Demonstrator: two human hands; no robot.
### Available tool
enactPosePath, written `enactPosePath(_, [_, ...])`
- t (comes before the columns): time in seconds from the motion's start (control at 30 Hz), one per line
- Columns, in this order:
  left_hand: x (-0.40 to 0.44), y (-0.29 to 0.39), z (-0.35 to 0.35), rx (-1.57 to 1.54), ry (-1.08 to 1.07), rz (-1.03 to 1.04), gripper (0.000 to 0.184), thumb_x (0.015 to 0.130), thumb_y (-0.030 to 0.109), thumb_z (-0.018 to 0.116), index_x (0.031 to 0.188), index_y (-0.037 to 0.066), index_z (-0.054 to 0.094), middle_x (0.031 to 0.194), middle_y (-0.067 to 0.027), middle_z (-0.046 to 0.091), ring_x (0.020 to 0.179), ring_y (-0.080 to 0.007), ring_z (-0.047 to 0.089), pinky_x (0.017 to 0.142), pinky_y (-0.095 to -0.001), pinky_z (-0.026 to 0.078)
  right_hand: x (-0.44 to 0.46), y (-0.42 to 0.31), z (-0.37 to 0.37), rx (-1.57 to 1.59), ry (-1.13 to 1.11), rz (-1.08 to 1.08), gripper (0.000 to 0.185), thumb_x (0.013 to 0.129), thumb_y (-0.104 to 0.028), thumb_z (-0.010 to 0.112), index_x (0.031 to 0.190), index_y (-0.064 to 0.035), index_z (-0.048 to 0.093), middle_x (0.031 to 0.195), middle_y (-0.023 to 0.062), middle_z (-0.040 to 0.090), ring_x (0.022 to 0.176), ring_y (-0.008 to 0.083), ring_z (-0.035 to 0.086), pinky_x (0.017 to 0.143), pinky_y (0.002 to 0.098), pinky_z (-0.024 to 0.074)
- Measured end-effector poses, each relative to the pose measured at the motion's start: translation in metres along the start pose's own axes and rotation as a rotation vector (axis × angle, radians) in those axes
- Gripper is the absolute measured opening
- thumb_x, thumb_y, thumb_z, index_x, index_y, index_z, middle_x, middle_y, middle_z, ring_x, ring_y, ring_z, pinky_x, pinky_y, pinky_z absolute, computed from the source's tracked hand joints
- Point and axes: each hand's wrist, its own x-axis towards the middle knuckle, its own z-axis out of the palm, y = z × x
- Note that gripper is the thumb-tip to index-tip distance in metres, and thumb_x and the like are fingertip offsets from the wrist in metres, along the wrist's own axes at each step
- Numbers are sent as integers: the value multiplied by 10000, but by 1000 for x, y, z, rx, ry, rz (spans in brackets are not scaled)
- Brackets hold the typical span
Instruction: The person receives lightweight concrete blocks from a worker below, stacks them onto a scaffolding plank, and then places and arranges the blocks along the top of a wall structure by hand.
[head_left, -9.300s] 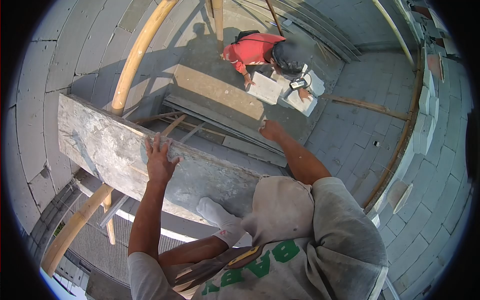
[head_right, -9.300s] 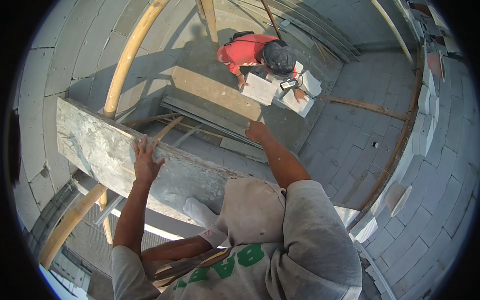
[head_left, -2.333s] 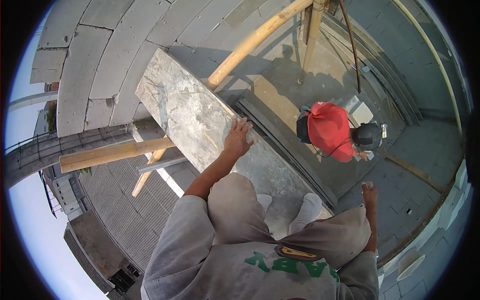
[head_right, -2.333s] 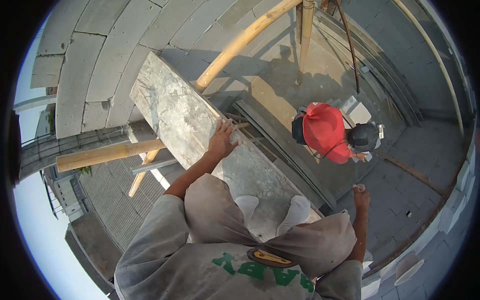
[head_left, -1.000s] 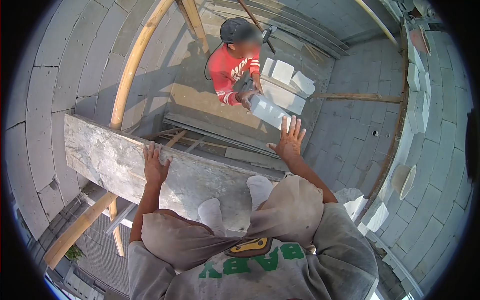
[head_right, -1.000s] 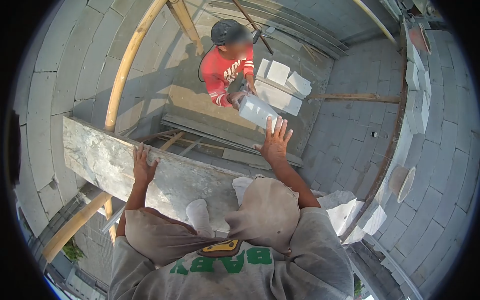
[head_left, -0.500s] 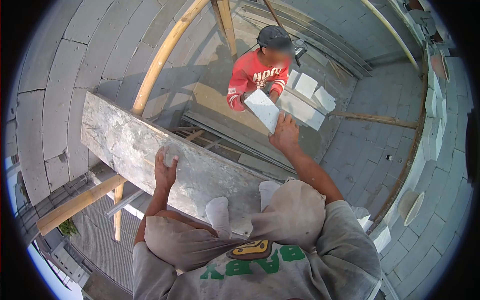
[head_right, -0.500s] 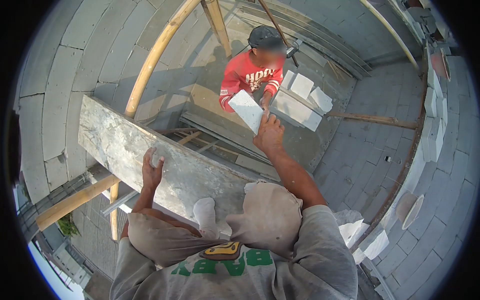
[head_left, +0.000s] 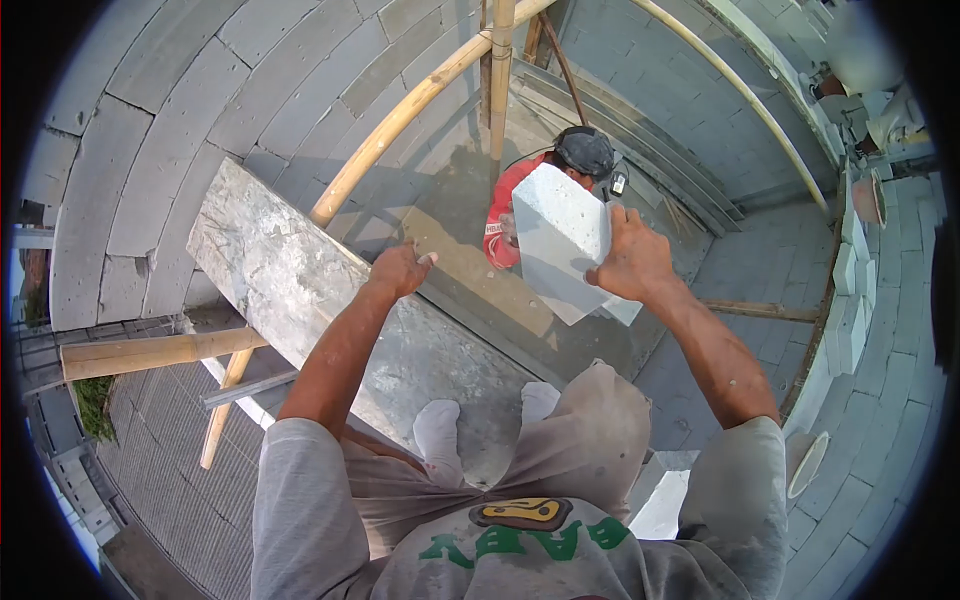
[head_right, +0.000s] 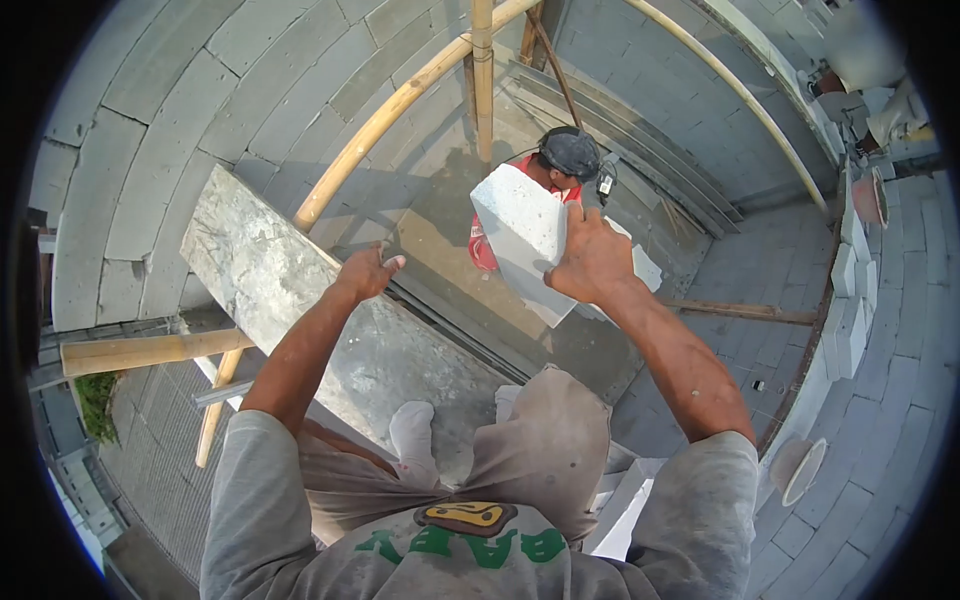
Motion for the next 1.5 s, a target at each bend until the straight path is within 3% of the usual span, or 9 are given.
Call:
enactPosePath(0.07, [9,25,44,-173,52,-29,751,865,555,488,1299,-51,394,1117,-311,569,1089,-422,538,932,-428,425,-19,2,-43,-1,88,-25,887,563,-325,772,1274,10,362,1148,192,517,1051,327,565,854,432,478])
enactPosePath(0.2, [26,80,146,-848,331,-526,836,862,638,400,1311,-67,368,1214,-316,513,1152,-426,496,961,-443,393,-87,-4,-137,160,264,-39,929,494,-342,812,1276,-29,420,1074,169,583,928,299,614,868,395,469])
enactPosePath(0.3, [27,97,207,-1199,186,-827,917,851,708,296,1311,-80,385,1290,-298,460,1189,-399,472,993,-435,358,-132,19,-176,298,426,-165,1013,463,-448,825,1312,-78,415,1109,146,564,968,278,587,860,412,468])
enactPosePath(0.5, [18,126,123,-1935,94,-385,800,891,667,298,1368,31,385,1293,-137,495,1180,-241,459,999,-359,331,-200,117,-201,388,568,-89,928,589,-459,742,1333,-37,384,1179,153,522,1054,282,533,910,401,426])
enactPosePath(0.63, [40,101,150,-1975,366,-394,816,890,666,308,1327,-15,418,1266,-153,513,1155,-277,479,984,-359,350,-202,177,-188,552,590,-32,877,673,-467,686,1347,-10,363,1226,157,493,1112,285,497,943,394,398])
enactPosePath(0.87, [-47,-5,109,-1577,847,-795,960,834,737,309,1299,-96,417,1269,-255,495,1183,-352,476,1003,-375,345,-94,230,-110,1116,349,-15,760,828,-437,582,1371,31,331,1300,156,451,1196,274,445,994,372,355])
enactPosePath(0.97, [-90,-42,94,-1305,1024,-1079,996,817,754,309,1266,-126,441,1288,-291,469,1217,-380,449,1021,-397,333,-12,192,-59,1236,168,17,666,869,-373,561,1360,26,354,1280,137,472,1165,234,472,979,348,372])
enactPosePath(1.27, [-212,-145,103,-1020,1056,-1376,914,852,721,243,1185,-72,553,1183,-256,565,1132,-375,517,982,-422,366,95,-3,58,1267,-406,-103,714,760,-430,665,1282,13,461,1176,143,562,1059,248,555,901,354,437])
enactPosePath(1.5, [-248,-222,105,-912,1167,-1407,890,880,688,213,1105,-87,589,1108,-261,592,1054,-393,545,948,-434,379,149,-83,148,1396,-638,-151,648,766,-404,668,1242,1,497,1107,123,605,984,239,599,854,345,476])
